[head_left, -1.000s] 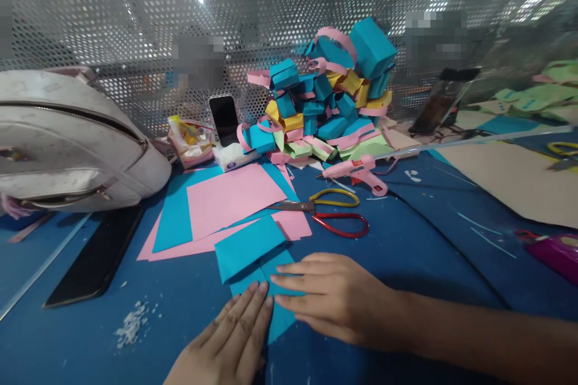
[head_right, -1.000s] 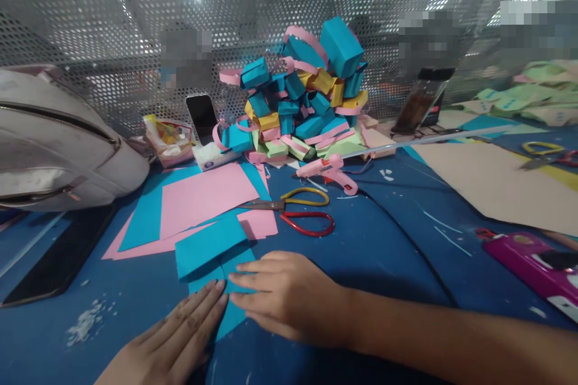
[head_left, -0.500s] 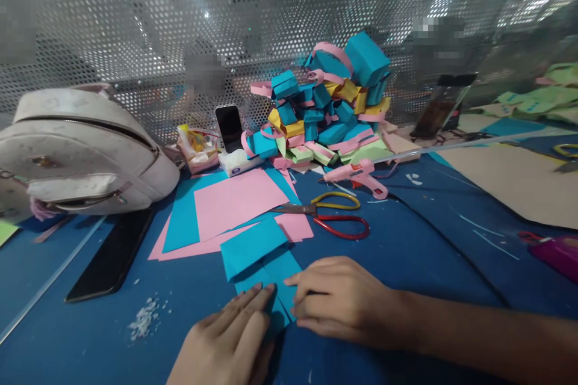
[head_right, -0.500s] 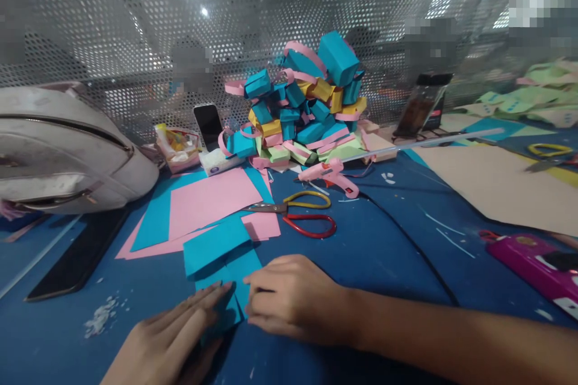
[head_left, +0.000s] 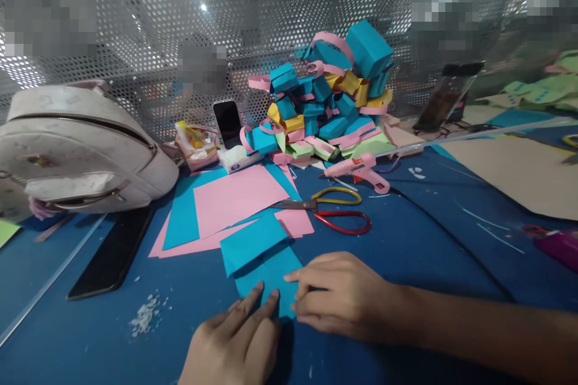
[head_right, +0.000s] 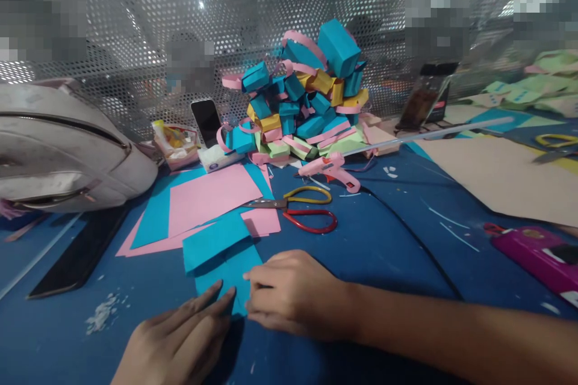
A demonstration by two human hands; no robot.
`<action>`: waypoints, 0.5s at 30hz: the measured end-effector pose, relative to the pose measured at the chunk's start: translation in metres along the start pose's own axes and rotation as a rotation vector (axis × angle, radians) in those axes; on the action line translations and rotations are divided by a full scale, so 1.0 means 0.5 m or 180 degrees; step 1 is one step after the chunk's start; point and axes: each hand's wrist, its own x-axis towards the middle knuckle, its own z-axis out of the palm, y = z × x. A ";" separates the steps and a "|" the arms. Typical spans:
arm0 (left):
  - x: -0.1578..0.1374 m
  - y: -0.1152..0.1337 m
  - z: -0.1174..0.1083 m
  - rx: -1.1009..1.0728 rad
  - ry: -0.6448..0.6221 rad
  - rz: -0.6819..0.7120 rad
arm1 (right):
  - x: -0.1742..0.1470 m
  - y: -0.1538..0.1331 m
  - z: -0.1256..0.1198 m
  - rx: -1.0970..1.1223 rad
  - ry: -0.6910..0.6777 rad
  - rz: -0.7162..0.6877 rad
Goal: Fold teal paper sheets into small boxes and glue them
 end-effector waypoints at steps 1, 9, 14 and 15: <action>0.001 0.000 0.000 -0.0004 0.0007 0.0015 | 0.000 0.000 0.000 0.0008 -0.0008 0.0006; -0.010 -0.003 -0.005 0.0082 -0.0245 0.0125 | -0.002 0.004 0.001 0.0016 -0.0016 -0.0089; -0.019 -0.010 -0.015 0.0219 -0.0562 0.0378 | -0.005 -0.001 -0.005 -0.0043 -0.0058 -0.0186; -0.019 -0.014 -0.018 0.0257 -0.0632 0.0450 | -0.005 -0.003 -0.006 -0.0106 -0.0087 -0.0186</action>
